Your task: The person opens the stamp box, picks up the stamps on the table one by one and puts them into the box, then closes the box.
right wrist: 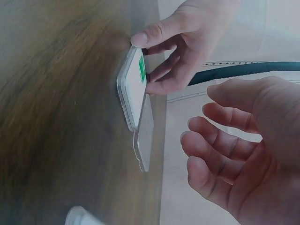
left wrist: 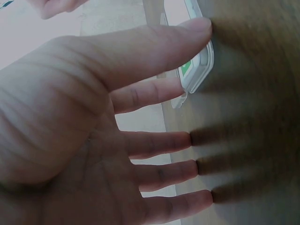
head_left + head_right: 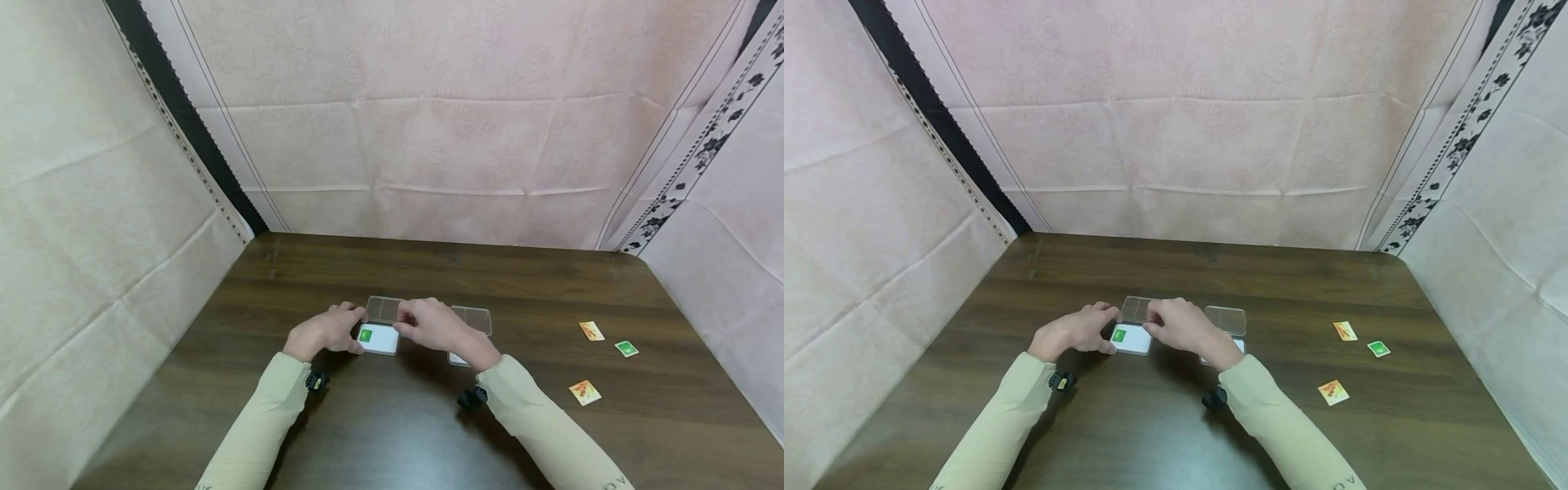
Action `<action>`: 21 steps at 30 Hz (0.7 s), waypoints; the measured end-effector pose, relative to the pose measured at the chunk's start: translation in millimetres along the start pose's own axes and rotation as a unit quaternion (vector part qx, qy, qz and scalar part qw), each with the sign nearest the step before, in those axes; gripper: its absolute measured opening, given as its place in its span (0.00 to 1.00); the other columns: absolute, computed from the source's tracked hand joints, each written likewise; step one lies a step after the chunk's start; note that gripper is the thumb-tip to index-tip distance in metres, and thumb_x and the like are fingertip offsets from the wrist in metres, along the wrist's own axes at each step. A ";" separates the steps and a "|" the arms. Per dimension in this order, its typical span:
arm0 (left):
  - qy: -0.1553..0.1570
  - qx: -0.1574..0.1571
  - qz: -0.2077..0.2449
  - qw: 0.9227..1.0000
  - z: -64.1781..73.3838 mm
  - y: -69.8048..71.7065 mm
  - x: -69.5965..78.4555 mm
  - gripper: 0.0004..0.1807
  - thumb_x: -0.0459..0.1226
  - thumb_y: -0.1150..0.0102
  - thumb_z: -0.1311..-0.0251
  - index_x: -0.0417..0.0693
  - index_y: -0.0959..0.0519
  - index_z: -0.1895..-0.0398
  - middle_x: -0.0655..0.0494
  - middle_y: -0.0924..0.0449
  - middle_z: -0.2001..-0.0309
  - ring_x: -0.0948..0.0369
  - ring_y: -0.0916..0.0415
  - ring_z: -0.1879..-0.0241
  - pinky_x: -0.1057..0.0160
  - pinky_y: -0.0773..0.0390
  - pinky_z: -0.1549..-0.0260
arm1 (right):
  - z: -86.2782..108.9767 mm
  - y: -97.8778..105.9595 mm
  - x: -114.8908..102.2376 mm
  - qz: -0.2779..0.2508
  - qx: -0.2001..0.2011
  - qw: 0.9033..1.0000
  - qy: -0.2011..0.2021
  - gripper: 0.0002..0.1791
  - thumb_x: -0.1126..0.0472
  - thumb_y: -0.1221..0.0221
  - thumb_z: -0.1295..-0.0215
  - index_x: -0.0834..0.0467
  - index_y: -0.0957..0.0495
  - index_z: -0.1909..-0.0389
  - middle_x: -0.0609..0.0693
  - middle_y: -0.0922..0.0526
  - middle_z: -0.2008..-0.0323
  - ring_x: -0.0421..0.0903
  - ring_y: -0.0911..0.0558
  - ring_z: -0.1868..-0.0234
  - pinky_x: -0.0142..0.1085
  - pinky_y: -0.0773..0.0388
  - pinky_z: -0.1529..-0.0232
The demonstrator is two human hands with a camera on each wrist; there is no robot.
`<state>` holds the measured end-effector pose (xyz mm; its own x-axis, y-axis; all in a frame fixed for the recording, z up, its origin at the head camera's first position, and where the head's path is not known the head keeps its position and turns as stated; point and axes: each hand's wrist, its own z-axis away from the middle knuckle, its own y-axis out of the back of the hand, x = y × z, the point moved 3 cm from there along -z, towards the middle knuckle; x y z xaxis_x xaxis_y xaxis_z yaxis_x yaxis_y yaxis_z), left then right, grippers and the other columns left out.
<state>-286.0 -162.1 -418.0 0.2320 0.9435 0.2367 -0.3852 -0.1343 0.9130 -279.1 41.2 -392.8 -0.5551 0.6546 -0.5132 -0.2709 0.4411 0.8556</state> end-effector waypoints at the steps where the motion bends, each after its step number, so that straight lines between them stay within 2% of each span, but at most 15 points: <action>1: 0.000 0.000 0.000 1.000 0.0 0.0 -0.1 0.32 0.49 0.29 0.47 0.57 0.29 0.39 0.48 0.33 0.36 0.51 0.35 0.46 0.48 0.26 0.51 | 1.5 1.3 0.3 -0.002 -0.001 1.000 -0.001 0.05 0.54 0.39 0.32 0.49 0.21 0.67 0.41 0.23 0.76 0.38 0.27 0.78 0.31 0.27 0.75; 21: -0.011 0.003 -0.004 1.000 1.4 0.6 0.5 0.31 0.48 0.29 0.45 0.56 0.29 0.38 0.47 0.34 0.34 0.50 0.35 0.45 0.47 0.27 0.49 | 29.3 23.7 12.5 0.023 0.000 1.000 0.014 0.04 0.56 0.38 0.33 0.50 0.22 0.67 0.41 0.25 0.77 0.37 0.29 0.77 0.30 0.29 0.75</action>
<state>-284.9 -162.2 -416.9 0.2541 0.9377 0.2371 -0.3778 -0.1295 0.9168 -269.4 77.8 -380.9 -0.5896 0.6565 -0.4704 -0.2438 0.4105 0.8786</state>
